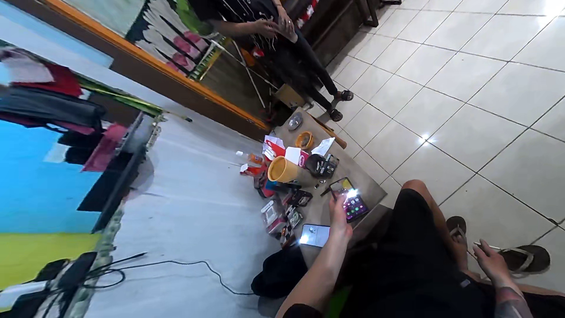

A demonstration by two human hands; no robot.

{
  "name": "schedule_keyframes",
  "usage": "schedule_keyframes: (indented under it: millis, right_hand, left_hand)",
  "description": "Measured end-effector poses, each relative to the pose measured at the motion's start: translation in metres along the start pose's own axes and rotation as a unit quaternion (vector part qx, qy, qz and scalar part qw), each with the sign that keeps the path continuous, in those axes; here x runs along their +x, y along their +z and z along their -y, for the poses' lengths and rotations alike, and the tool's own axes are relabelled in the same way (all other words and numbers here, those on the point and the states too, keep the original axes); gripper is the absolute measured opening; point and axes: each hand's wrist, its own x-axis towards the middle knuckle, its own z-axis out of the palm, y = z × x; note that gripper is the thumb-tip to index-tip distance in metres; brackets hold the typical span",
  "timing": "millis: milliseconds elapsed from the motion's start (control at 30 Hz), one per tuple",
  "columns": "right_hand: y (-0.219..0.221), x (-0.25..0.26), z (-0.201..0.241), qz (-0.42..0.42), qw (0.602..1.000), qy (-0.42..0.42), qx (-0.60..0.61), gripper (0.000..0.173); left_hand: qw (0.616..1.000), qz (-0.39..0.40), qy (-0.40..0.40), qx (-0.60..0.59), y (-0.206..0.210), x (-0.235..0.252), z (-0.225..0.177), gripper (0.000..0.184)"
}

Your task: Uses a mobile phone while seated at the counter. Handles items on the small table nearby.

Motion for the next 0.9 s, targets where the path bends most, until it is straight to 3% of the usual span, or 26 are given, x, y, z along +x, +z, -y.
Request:
schedule_keyframes:
  millis: [167,267,500,667,800,900]
  right_hand:
    - [0.000,-0.004,0.006,0.001,1.000,0.000,-0.008,0.053]
    - [-0.001,-0.004,0.007,0.007,1.000,0.003,-0.015,0.055]
    - [0.000,-0.004,0.007,0.000,1.000,0.006,-0.009,0.055]
    - [0.002,-0.005,0.005,-0.001,1.000,0.006,-0.006,0.055]
    - [0.002,-0.008,0.010,0.000,1.000,0.009,-0.014,0.055]
    - [0.002,-0.008,0.012,0.004,1.000,0.010,-0.025,0.056]
  left_hand:
    - [0.993,0.072,0.023,0.095,-0.028,0.019,-0.006,0.064]
    - [0.976,0.105,0.032,0.189,-0.042,0.031,-0.018,0.057]
    - [0.925,0.092,0.038,0.367,-0.063,0.050,-0.034,0.059]
    - [0.913,0.070,0.050,0.398,-0.072,0.054,-0.030,0.059]
    - [0.902,0.065,0.083,0.418,-0.080,0.070,-0.028,0.047]
    - [0.908,0.074,0.101,0.400,-0.079,0.084,-0.032,0.054]
